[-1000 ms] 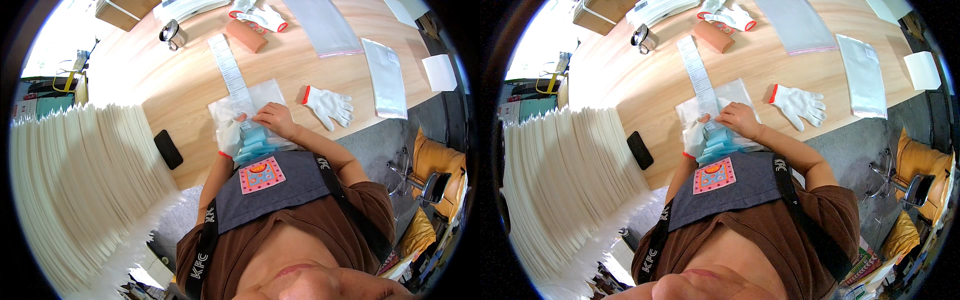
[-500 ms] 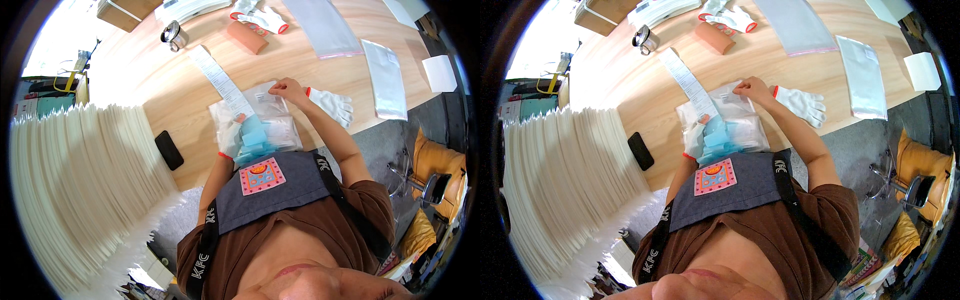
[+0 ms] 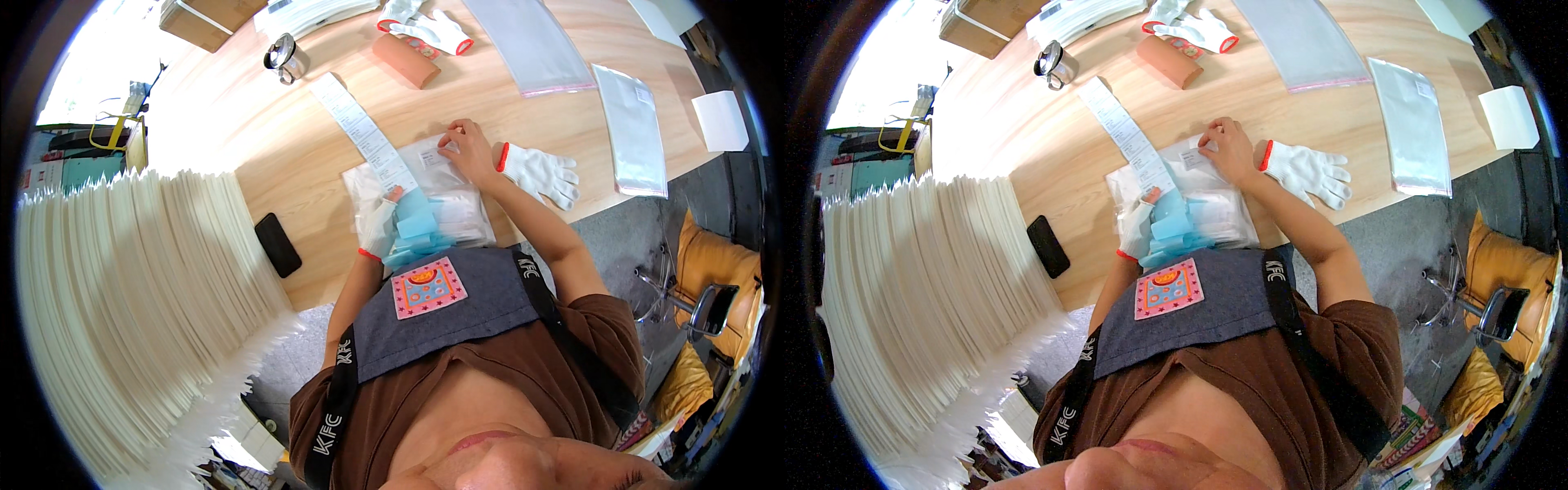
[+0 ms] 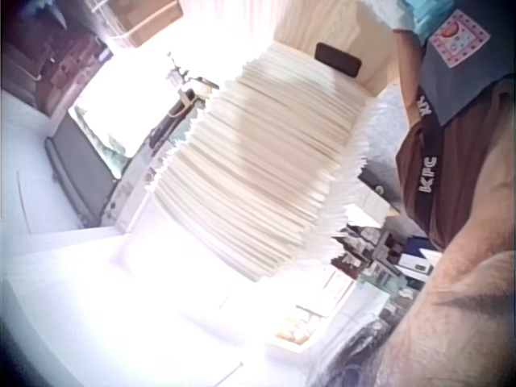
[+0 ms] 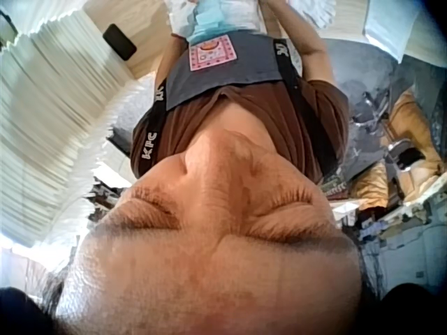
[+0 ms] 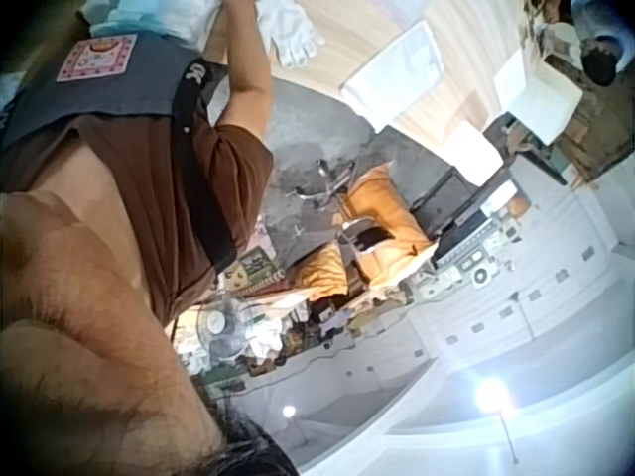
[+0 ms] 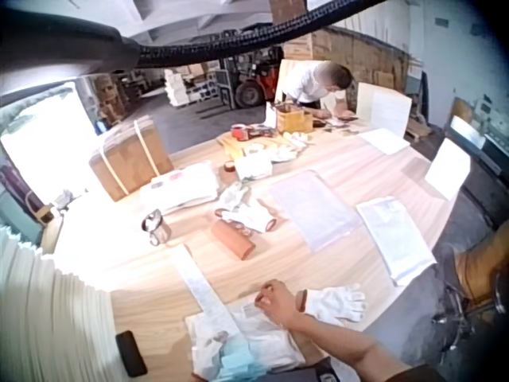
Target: The person wraps a long printed label around a stack of white items, secures it with blue tape, and places the wrapped bundle into a clear plastic bag. The person then seals the bag and sets it aside.
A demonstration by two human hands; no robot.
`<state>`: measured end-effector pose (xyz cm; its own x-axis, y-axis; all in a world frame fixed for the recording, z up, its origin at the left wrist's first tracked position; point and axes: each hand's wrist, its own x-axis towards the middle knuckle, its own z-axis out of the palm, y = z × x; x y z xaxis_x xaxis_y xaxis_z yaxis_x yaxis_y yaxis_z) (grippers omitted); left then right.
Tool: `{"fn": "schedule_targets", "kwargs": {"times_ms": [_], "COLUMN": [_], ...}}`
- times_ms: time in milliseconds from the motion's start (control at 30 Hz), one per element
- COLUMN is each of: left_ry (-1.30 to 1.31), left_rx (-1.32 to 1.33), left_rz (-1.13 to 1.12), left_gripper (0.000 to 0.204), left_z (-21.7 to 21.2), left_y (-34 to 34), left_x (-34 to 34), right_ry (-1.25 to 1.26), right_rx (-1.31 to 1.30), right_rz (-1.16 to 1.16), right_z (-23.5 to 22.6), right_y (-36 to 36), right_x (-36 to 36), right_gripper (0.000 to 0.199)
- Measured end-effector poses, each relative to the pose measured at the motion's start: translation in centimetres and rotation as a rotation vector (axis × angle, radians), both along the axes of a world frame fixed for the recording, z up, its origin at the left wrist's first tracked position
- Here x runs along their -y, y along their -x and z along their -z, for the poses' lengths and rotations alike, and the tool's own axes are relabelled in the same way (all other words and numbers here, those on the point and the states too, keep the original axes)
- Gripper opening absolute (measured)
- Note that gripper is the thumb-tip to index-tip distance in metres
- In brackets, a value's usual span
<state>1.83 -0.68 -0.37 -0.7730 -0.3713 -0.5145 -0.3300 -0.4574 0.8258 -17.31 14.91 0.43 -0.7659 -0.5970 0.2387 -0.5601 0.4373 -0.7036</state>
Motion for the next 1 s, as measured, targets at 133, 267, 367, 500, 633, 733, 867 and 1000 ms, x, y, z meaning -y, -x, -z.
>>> {"fn": "schedule_targets", "kwargs": {"times_ms": [133, 267, 367, 500, 633, 733, 867, 1000], "left_ry": [-0.023, -0.061, -0.087, -0.106, -0.109, -0.099, -0.252, -0.228], "left_rx": [-0.084, -0.084, -0.118, -0.155, -0.104, -0.056, -0.213, -0.237], "left_rz": [-0.024, -0.059, -0.079, -0.076, -0.114, -0.180, -0.131, -0.100], "left_gripper": [0.034, 0.034, 0.035, 0.037, 0.037, 0.037, 0.035, 0.038], "left_z": [-0.3, -2.3, -2.1, -1.1, -3.3, -3.8, -7.5, -9.7], "left_y": [0.2, 0.4, 0.5, 0.3, 0.1, -0.3, -1.1, 0.3], "left_x": [-0.4, -0.8, -0.9, -0.5, -1.0, -0.9, -0.8, -1.1], "right_ry": [0.125, 0.166, 0.163, 0.303, 0.494, 0.483, 0.208, -0.093], "right_rx": [0.165, 0.590, 0.663, 0.734, 0.801, 0.801, 0.643, 0.532], "right_rz": [0.010, 0.078, 0.011, 0.037, -0.002, -0.109, -0.494, -0.799], "right_z": [-0.7, -1.0, 1.2, 0.0, -1.7, -3.0, -5.2, -5.1], "right_y": [-0.9, -1.4, 0.1, 0.4, 0.0, -0.6, -3.1, -5.3], "right_x": [-0.1, -0.4, -0.2, 0.0, -0.2, -1.0, -3.9, -5.6], "right_gripper": [0.027, 0.047, 0.059, 0.058, 0.051, 0.041, 0.019, 0.008]}}
